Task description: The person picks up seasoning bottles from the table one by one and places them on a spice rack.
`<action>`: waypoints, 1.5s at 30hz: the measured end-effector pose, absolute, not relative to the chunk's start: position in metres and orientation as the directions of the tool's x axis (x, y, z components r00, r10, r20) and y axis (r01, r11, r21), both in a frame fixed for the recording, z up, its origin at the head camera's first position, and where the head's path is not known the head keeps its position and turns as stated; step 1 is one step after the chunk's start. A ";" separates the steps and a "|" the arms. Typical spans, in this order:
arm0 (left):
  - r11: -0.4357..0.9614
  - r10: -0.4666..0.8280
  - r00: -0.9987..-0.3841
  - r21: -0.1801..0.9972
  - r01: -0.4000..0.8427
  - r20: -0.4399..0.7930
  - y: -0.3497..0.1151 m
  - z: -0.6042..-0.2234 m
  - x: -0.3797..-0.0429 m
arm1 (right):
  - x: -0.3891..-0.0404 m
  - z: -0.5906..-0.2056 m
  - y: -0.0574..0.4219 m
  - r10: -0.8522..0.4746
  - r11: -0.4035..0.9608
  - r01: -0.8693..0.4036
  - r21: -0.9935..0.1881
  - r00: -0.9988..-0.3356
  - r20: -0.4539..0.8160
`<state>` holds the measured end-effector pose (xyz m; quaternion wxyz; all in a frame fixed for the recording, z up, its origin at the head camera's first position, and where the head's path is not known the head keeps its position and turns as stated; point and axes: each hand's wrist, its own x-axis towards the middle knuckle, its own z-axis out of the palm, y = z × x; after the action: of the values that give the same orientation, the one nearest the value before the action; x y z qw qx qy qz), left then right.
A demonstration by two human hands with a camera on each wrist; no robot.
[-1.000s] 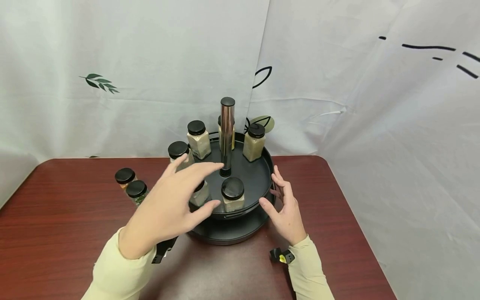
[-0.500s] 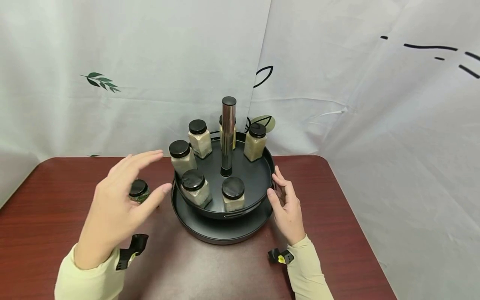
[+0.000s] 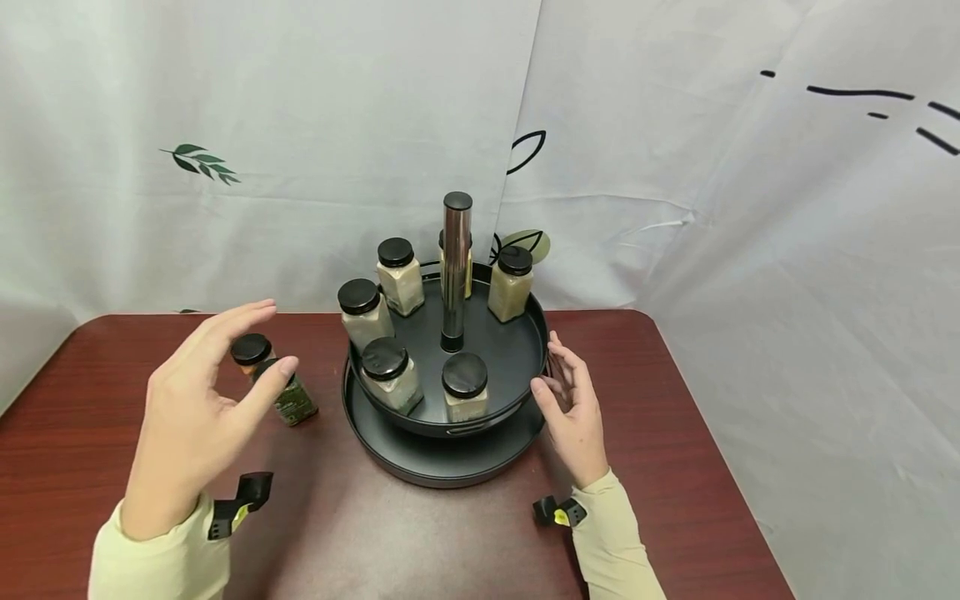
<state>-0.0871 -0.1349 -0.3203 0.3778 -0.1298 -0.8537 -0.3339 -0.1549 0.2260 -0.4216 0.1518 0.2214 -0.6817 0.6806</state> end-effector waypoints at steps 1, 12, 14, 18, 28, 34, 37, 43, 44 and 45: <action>0.747 -0.044 -0.679 0.476 0.464 0.732 -0.137 -0.322 -0.087 | -0.155 -0.422 0.226 -0.096 -0.024 -0.504 -0.863 -0.858 0.504; 0.758 -0.146 -0.663 0.514 0.401 0.734 -0.155 -0.336 -0.095 | -0.154 -0.421 0.226 -0.126 0.030 -0.485 -0.874 -0.869 0.478; 0.757 -0.161 -0.669 0.526 0.388 0.725 -0.160 -0.339 -0.097 | -0.154 -0.421 0.226 -0.130 0.032 -0.486 -0.874 -0.869 0.478; 0.748 -0.196 -0.682 0.557 0.360 0.704 -0.170 -0.346 -0.102 | -0.153 -0.420 0.227 -0.134 0.047 -0.485 -0.873 -0.870 0.475; 0.756 -0.240 -0.766 0.610 0.238 0.597 -0.188 -0.361 -0.108 | -0.152 -0.421 0.228 -0.162 0.095 -0.475 -0.875 -0.874 0.457; 0.757 -0.244 -0.819 0.630 0.173 0.519 -0.199 -0.372 -0.110 | -0.152 -0.421 0.228 -0.166 0.105 -0.488 -0.867 -0.868 0.469; 0.760 -0.242 -0.841 0.633 0.146 0.484 -0.204 -0.378 -0.112 | -0.152 -0.420 0.227 -0.167 0.097 -0.495 -0.863 -0.863 0.476; 0.759 -0.224 -0.876 0.640 0.117 0.426 -0.213 -0.388 -0.115 | -0.151 -0.421 0.226 -0.174 0.120 -0.502 -0.856 -0.860 0.480; 0.759 -0.218 -0.883 0.641 0.115 0.417 -0.214 -0.390 -0.116 | -0.151 -0.421 0.226 -0.172 0.124 -0.505 -0.854 -0.859 0.483; 0.760 -0.211 -0.889 0.641 0.113 0.407 -0.215 -0.391 -0.116 | -0.151 -0.421 0.226 -0.171 0.131 -0.508 -0.851 -0.857 0.486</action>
<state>-0.1164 -0.2153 -0.3910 0.2345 0.0271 -0.9082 -0.3456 -0.1508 0.2264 -0.4211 0.1365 0.2298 -0.7397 0.6177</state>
